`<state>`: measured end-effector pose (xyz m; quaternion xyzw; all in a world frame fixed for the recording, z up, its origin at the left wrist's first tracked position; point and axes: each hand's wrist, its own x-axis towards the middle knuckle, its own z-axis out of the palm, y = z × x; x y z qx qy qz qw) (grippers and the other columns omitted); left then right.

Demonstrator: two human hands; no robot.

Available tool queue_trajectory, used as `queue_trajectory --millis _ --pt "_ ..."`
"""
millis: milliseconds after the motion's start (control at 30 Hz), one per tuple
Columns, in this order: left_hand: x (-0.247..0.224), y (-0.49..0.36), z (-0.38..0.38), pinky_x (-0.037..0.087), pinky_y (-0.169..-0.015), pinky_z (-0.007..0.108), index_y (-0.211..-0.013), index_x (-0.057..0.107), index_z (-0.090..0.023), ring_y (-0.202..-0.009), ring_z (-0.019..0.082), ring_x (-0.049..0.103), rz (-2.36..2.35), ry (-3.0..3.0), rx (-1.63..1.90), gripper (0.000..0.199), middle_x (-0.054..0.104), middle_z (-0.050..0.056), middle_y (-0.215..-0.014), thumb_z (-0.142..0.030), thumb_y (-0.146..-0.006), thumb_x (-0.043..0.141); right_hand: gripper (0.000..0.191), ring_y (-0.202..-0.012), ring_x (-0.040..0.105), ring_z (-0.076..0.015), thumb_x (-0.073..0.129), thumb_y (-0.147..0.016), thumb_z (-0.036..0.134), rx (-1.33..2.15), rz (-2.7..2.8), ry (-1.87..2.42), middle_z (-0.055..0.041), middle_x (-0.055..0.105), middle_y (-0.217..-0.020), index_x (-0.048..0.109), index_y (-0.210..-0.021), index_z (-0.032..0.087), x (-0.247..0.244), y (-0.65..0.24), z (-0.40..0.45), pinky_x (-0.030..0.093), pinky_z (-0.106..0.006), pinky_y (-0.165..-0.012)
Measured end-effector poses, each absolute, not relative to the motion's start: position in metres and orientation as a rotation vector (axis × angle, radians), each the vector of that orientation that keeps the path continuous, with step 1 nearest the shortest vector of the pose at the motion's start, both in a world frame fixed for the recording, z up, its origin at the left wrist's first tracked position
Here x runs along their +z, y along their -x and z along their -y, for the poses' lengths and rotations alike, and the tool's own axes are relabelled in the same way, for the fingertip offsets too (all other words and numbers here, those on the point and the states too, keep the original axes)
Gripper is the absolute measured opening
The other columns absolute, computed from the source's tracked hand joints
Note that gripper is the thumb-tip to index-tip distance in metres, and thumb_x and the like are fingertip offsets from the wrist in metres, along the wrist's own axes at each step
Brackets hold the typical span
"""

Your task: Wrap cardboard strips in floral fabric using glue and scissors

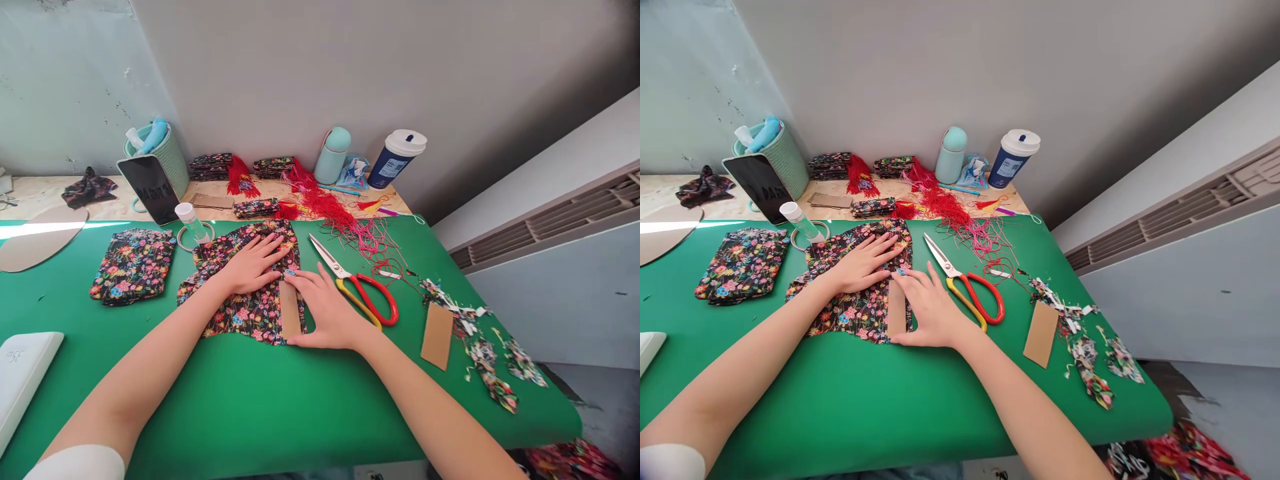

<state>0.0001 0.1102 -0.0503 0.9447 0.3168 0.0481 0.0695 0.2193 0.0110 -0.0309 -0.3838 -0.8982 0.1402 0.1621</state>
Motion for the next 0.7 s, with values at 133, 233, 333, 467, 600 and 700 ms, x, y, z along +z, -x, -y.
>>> queue_trajectory --millis 133,233,333,467,600,700 --pt "-0.0484 -0.0013 -0.1086 0.008 -0.116 0.047 -0.147 0.028 -0.019 -0.145 0.026 0.01 -0.952 -2.851 0.147 0.067 0.018 0.01 -0.156 -0.057 -0.092 0.032 0.102 -0.131 0.038 -0.0351 0.073 -0.063 0.055 0.418 2.577 1.119 -0.0203 0.048 -0.137 0.027 -0.142 0.011 -0.0322 -0.2202 -0.0123 0.01 -0.064 -0.112" --pt "-0.0469 -0.0017 -0.1081 0.008 -0.116 0.047 -0.147 0.027 -0.018 -0.145 0.027 0.011 -0.946 -2.855 0.139 0.069 0.018 0.011 -0.156 -0.058 -0.091 0.034 0.102 -0.131 0.038 -0.0349 0.073 -0.063 0.056 0.423 2.578 1.117 -0.0202 0.048 -0.138 0.026 -0.142 0.011 -0.0313 -0.221 -0.0127 0.009 -0.064 -0.113" --pt "-0.0466 -0.0015 -0.1082 0.008 -0.116 0.046 -0.147 0.027 -0.017 -0.145 0.027 0.011 -0.942 -2.853 0.142 0.071 0.019 0.011 -0.156 -0.059 -0.091 0.034 0.102 -0.132 0.037 -0.0344 0.073 -0.064 0.055 0.438 2.575 1.126 -0.0196 0.047 -0.139 0.024 -0.144 0.012 -0.0306 -0.2217 -0.0125 0.012 -0.064 -0.112" --pt "-0.0472 -0.0014 -0.1085 0.007 -0.117 0.047 -0.147 0.027 -0.017 -0.145 0.027 0.011 -0.938 -2.845 0.152 0.072 0.018 0.012 -0.156 -0.06 -0.09 0.036 0.106 -0.133 0.036 -0.0342 0.073 -0.064 0.055 0.47 2.569 1.147 -0.019 0.045 -0.141 0.021 -0.146 0.014 -0.0306 -0.2229 -0.0122 0.015 -0.064 -0.112" --pt "-0.0473 -0.0013 -0.1088 0.007 -0.117 0.047 -0.147 0.026 -0.018 -0.145 0.027 0.01 -0.933 -2.84 0.148 0.071 0.017 0.011 -0.156 -0.059 -0.09 0.036 0.108 -0.133 0.035 -0.0339 0.074 -0.063 0.056 0.484 2.591 1.159 -0.0185 0.044 -0.142 0.02 -0.146 0.014 -0.0306 -0.2235 -0.0124 0.014 -0.064 -0.112" --pt "-0.047 -0.0015 -0.1088 0.008 -0.116 0.047 -0.148 0.025 -0.019 -0.145 0.027 0.01 -0.934 -2.84 0.14 0.071 0.017 0.011 -0.156 -0.059 -0.09 0.037 0.109 -0.133 0.035 -0.035 0.074 -0.062 0.058 0.491 2.608 1.159 -0.0186 0.044 -0.142 0.021 -0.146 0.014 -0.0304 -0.2244 -0.0128 0.014 -0.065 -0.111"
